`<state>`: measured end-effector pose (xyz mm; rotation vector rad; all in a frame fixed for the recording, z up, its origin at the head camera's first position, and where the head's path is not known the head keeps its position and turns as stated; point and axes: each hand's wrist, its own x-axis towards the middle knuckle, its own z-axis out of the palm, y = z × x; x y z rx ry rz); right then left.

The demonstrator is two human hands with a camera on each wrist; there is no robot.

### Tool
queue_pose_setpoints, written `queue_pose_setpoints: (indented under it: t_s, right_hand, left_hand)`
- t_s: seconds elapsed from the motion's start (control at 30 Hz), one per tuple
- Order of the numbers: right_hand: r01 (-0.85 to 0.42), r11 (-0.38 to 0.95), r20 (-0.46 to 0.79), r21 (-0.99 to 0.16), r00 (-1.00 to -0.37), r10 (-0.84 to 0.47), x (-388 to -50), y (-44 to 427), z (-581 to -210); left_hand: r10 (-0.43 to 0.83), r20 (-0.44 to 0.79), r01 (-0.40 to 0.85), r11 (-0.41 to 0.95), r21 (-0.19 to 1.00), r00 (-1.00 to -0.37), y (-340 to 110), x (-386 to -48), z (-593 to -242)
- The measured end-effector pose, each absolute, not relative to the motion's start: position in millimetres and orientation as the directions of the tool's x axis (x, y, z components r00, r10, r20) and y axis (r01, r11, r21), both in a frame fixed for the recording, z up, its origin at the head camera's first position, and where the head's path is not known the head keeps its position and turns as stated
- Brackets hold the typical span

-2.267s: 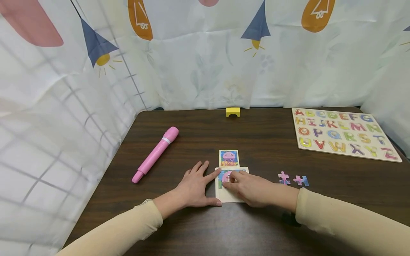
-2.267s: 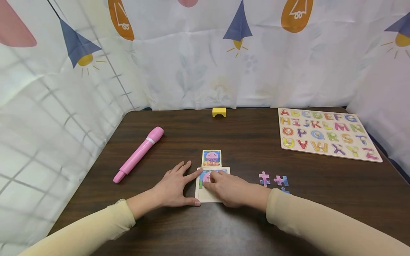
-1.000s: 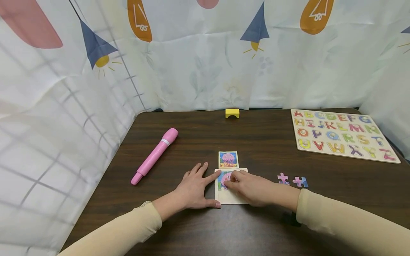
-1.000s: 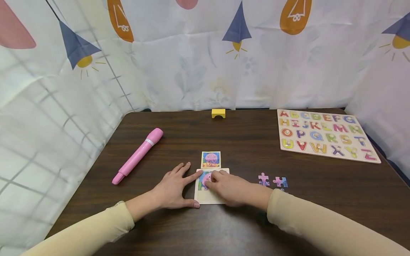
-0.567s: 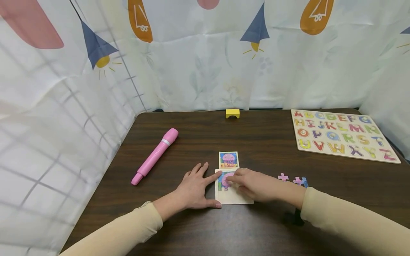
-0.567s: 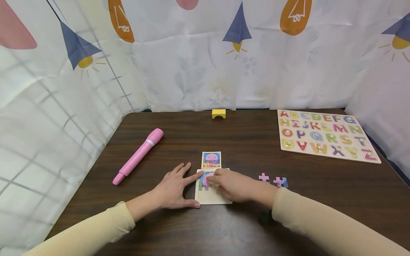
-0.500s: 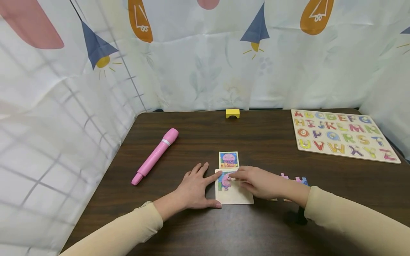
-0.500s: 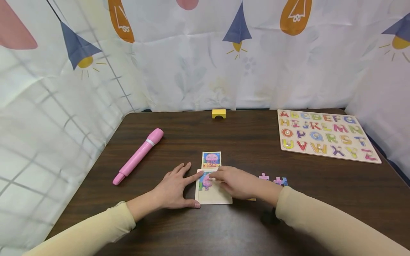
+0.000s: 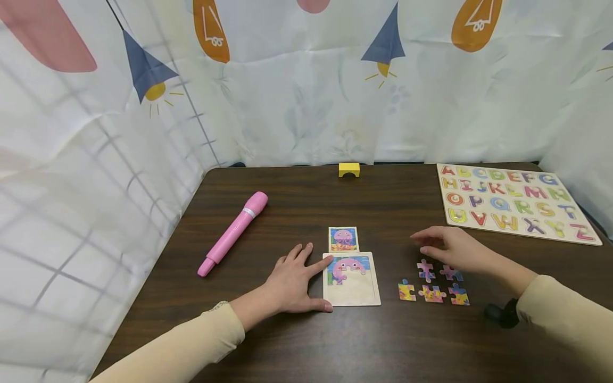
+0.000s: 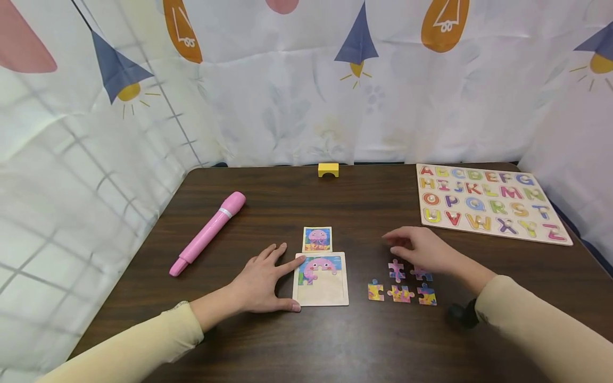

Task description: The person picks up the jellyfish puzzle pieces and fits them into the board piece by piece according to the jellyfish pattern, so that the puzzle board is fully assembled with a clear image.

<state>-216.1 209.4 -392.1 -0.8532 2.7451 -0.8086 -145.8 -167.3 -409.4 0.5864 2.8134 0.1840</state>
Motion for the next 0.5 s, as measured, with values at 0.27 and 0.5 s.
queue_pose_setpoints:
  t_s: [0.27, 0.5]
  right_hand:
    - [-0.458, 0.713, -0.030, -0.530, -0.831, -0.556, -216, 231, -402]
    - [-0.517, 0.715, -0.028, -0.471, -0.801, -0.598, -215, 235, -405]
  left_hand:
    - [0.407, -0.232, 0.370, 0.910, 0.185, -0.884, -167, -145, -409]
    - [0.407, -0.231, 0.374, 0.911, 0.176, -0.883, -167, -145, -408]
